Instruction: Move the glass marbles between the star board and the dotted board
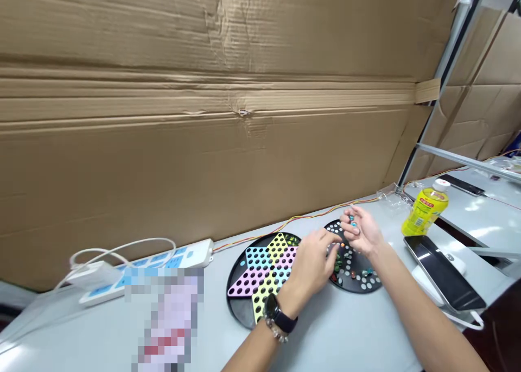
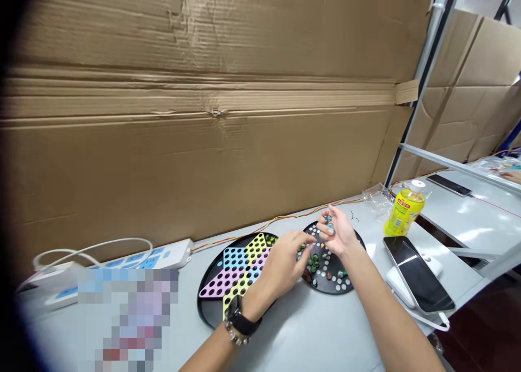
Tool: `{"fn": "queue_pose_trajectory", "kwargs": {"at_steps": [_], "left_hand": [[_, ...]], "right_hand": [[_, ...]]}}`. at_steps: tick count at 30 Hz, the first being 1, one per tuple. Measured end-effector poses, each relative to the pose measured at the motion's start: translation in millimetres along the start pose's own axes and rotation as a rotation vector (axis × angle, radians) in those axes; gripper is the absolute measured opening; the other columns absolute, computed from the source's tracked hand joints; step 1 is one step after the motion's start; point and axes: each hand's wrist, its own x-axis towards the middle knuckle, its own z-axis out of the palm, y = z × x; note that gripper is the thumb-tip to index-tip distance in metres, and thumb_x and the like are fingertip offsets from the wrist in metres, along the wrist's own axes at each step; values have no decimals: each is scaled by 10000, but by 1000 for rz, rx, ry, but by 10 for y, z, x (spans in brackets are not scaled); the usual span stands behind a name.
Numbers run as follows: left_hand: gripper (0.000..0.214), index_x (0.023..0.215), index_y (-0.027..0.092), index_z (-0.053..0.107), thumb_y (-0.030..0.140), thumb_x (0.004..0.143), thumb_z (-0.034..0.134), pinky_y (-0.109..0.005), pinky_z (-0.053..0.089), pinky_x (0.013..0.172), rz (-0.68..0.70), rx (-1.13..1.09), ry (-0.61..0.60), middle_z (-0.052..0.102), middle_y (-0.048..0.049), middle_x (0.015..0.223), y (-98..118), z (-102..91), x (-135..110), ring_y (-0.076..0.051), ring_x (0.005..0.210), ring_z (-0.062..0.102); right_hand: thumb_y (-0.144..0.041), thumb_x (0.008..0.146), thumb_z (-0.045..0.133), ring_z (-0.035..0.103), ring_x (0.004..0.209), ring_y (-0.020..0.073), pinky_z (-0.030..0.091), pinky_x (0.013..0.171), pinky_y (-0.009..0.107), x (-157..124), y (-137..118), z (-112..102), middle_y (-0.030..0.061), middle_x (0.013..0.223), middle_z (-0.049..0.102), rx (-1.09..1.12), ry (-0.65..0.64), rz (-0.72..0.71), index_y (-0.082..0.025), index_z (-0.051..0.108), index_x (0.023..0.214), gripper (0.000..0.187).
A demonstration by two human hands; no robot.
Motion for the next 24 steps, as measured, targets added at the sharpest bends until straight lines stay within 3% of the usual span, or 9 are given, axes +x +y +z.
{"fn": "queue_pose_trajectory", "kwargs": {"at_steps": [4, 7, 11, 15, 21, 24], "left_hand": [[181, 1117, 252, 650, 273, 946, 594, -392, 476, 845, 102, 123, -218, 671, -44, 1090, 185, 319, -61, -251, 1013, 598], [218, 1097, 224, 666, 358, 933, 616, -436, 476, 859, 153, 191, -280, 677, -71, 1066, 359, 559, -32, -283, 1022, 596], [177, 923, 189, 701, 291, 957, 561, -459, 476, 866, 179, 236, -316, 700, -100, 967, 483, 724, 60, -278, 956, 622], [108, 926, 222, 687, 249, 947, 584, -405, 488, 841, 129, 130, -201, 713, -55, 966, 353, 553, 184, -247, 942, 640], [65, 975, 231, 655, 209, 917, 636, -321, 493, 806, -100, -164, 309, 723, 1, 962, 45, 0, 374, -186, 882, 637], [68, 954, 245, 685, 207, 911, 648, -336, 492, 806, -71, -115, 284, 739, 6, 935, 31, -101, 386, -198, 862, 622]], "right_hand": [[-298, 961, 437, 310, 381, 68, 250, 309, 148, -64, -235, -111, -27, 632, 485, 52, 1, -81, -195, 515, 795, 211], [-292, 962, 415, 317, 392, 77, 252, 305, 152, -84, -284, -135, -23, 638, 474, 63, 29, -109, -198, 516, 800, 213], [-310, 981, 378, 317, 387, 75, 245, 299, 154, -95, -287, -114, -14, 647, 485, 66, 66, -126, -194, 519, 803, 255], [-331, 986, 365, 331, 382, 75, 247, 297, 155, -97, -323, -127, -8, 641, 504, 51, 77, -134, -194, 522, 800, 279], [-370, 954, 442, 358, 366, 68, 218, 304, 142, -16, -135, -62, 5, 600, 562, -52, 50, -22, -179, 536, 784, 272], [-391, 952, 463, 339, 339, 57, 176, 307, 133, 27, 129, 55, -29, 530, 527, -73, 5, 106, -179, 525, 753, 297]]}}
